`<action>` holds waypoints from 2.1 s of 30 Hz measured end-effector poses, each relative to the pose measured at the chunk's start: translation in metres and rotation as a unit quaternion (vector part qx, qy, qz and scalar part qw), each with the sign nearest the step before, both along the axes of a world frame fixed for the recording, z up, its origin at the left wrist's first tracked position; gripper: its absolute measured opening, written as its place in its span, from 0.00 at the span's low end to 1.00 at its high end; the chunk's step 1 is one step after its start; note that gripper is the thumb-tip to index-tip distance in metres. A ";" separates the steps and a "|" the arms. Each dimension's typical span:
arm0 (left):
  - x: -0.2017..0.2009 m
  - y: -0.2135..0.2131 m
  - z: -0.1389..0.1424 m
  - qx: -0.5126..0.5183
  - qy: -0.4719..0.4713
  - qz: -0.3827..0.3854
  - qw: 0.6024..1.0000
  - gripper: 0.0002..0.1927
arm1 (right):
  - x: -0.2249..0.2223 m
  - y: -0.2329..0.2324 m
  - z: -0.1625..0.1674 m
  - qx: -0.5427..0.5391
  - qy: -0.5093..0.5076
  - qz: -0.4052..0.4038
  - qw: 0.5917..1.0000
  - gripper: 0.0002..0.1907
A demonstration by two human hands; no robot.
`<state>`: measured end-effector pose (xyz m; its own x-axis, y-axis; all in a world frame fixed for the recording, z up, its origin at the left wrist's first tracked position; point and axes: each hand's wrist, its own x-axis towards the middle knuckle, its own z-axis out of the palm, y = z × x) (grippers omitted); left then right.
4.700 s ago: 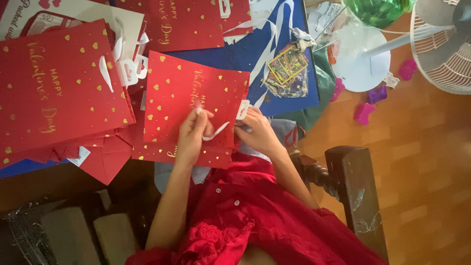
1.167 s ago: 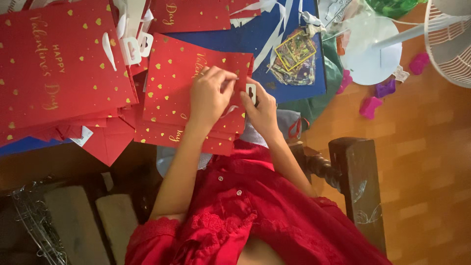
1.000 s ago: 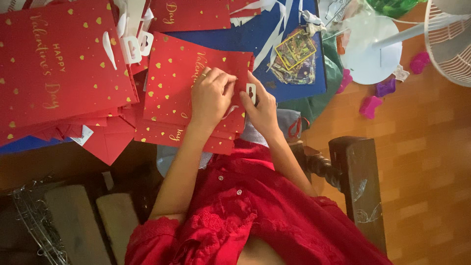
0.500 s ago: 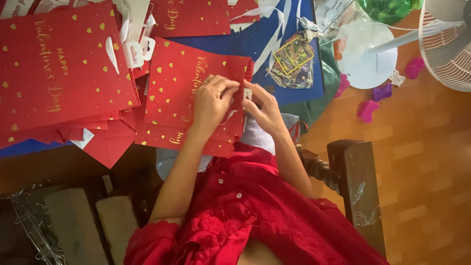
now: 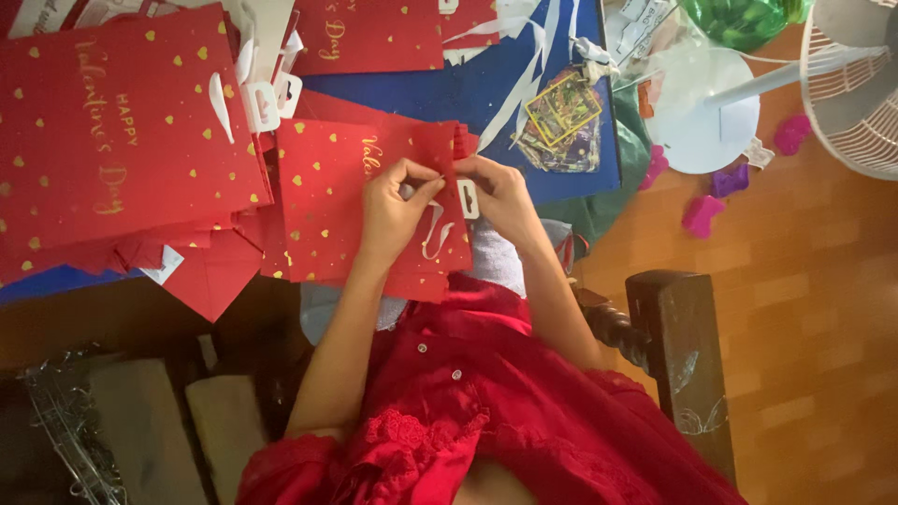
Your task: The person assembles red Valentine's Day gift bags by inserting white ribbon handles through the bag's side slots and pulling them taut. They repeat this process for multiple bags, stacking completed ones on the table.
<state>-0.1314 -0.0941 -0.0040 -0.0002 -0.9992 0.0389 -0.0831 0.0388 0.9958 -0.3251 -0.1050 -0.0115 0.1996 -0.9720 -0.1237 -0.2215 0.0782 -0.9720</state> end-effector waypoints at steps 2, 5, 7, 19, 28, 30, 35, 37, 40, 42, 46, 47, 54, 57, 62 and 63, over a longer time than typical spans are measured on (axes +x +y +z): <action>0.001 -0.001 0.000 0.017 -0.025 0.000 1.000 0.05 | 0.007 -0.001 0.001 -0.030 0.014 -0.009 0.999 0.11; 0.001 0.000 0.003 0.026 -0.027 0.001 0.999 0.08 | 0.017 0.003 0.004 -0.049 0.083 -0.046 0.994 0.07; 0.000 0.000 0.007 0.016 -0.037 0.008 0.999 0.12 | 0.024 0.008 0.007 -0.106 0.144 -0.063 0.982 0.07; 0.002 -0.007 0.017 0.004 -0.149 0.009 0.989 0.16 | 0.040 0.021 0.002 -0.255 0.148 -0.137 0.946 0.05; 0.008 -0.002 0.013 0.026 -0.120 0.022 0.992 0.14 | 0.042 0.021 0.009 -0.222 0.106 -0.109 0.963 0.13; 0.007 -0.001 0.012 -0.046 -0.137 0.036 0.989 0.15 | 0.043 0.022 0.010 -0.255 0.177 -0.096 0.946 0.12; 0.005 0.000 0.010 -0.056 -0.154 0.041 0.986 0.14 | 0.043 0.021 0.006 -0.262 0.210 -0.095 0.937 0.09; 0.005 0.000 0.011 -0.041 -0.144 0.035 0.988 0.14 | 0.041 0.019 0.005 -0.260 0.202 -0.093 0.940 0.07; 0.005 -0.001 0.013 -0.009 -0.141 0.026 0.990 0.15 | 0.041 0.015 0.007 -0.186 0.133 -0.139 0.964 0.04; 0.006 -0.001 0.015 0.030 -0.123 0.015 0.992 0.15 | 0.043 0.013 0.009 -0.091 0.029 -0.218 0.971 0.05; 0.007 0.000 0.018 -0.027 -0.133 0.023 0.990 0.15 | 0.047 0.014 0.012 -0.210 0.110 -0.158 0.958 0.09; 0.007 0.000 0.018 -0.014 -0.130 0.021 0.991 0.15 | 0.047 0.015 0.012 -0.223 0.143 -0.130 0.956 0.09; 0.006 0.001 0.015 0.017 -0.113 0.016 0.993 0.14 | 0.039 0.016 0.004 -0.251 0.185 -0.068 0.948 0.07; 0.007 0.001 0.013 0.019 -0.120 0.018 0.992 0.14 | 0.043 0.014 0.004 -0.223 0.052 -0.154 0.961 0.02; 0.008 0.002 0.012 -0.003 -0.112 0.025 0.993 0.14 | 0.047 0.016 0.010 -0.152 0.099 -0.151 0.972 0.09; 0.008 0.002 0.012 0.005 -0.109 0.025 0.994 0.14 | 0.047 0.017 0.011 -0.173 0.160 -0.124 0.964 0.10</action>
<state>-0.1235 -0.0923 0.0077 0.0422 -0.9985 0.0343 -0.2988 0.0201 0.9541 -0.2783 -0.0880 -0.0002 -0.0381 -0.9790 0.2003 -0.5308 -0.1500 -0.8341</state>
